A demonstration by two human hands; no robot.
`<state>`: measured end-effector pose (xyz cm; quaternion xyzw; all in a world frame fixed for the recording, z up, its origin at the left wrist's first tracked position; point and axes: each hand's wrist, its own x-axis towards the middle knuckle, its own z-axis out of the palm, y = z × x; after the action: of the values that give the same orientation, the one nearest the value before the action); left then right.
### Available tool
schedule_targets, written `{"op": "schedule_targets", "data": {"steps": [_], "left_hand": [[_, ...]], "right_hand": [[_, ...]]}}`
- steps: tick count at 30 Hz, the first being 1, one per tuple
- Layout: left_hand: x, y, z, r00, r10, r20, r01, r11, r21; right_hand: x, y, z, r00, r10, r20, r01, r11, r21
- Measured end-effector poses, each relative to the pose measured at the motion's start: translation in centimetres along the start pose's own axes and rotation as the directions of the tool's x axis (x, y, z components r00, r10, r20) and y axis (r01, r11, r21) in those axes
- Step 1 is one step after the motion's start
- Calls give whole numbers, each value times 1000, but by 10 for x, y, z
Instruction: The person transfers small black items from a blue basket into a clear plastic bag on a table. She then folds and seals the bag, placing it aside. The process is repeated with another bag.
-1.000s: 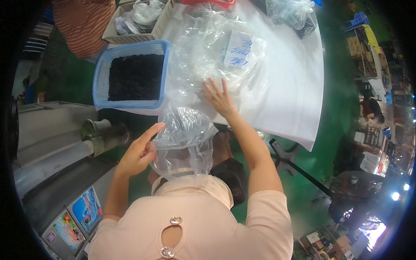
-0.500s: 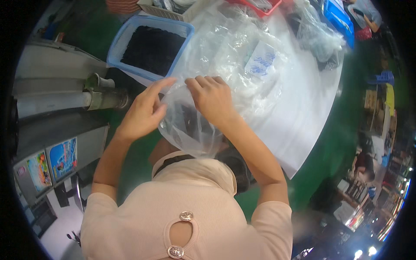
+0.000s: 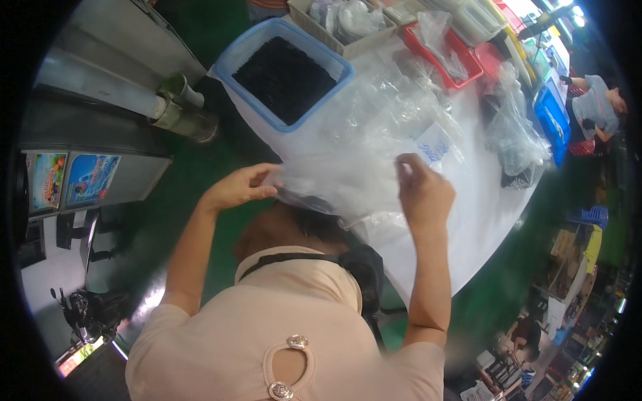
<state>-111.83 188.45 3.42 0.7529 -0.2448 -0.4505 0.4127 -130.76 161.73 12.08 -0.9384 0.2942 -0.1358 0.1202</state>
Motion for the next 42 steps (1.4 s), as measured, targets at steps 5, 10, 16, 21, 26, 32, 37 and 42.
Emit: {"op": "schedule_targets", "data": {"steps": [5,10,16,21,26,32,37,42], "left_hand": [[102,-70,-38,973,-184,-138,7,624,-781],[187,-75,-76,888,-408,-211,26,504,-863],[219,-123,-98,865,-481,-144,102,449,-888],[197,-76,-99,835,-510,-207,59,457,-887],[157,-66,-95,845,-526,-98,129,377,-917],[101,-57,-67,868,-490,-74,189,465,-865],[60,-13,-31,883,-459,-93,214,572,-792],[34,48,26,912,-395,-109,171,609,-775]], "right_hand": [[35,13,-9,991,100,91,-105,993,47],[49,10,-38,945,233,231,-261,960,100],[37,19,-84,855,488,176,-519,806,286],[16,37,-99,758,652,22,-641,737,217],[-24,74,-130,649,761,4,-711,604,359],[-69,146,-135,473,876,88,-863,441,248],[-119,266,-41,503,858,110,-860,483,165],[-126,282,-39,553,831,63,-833,553,25]]}}
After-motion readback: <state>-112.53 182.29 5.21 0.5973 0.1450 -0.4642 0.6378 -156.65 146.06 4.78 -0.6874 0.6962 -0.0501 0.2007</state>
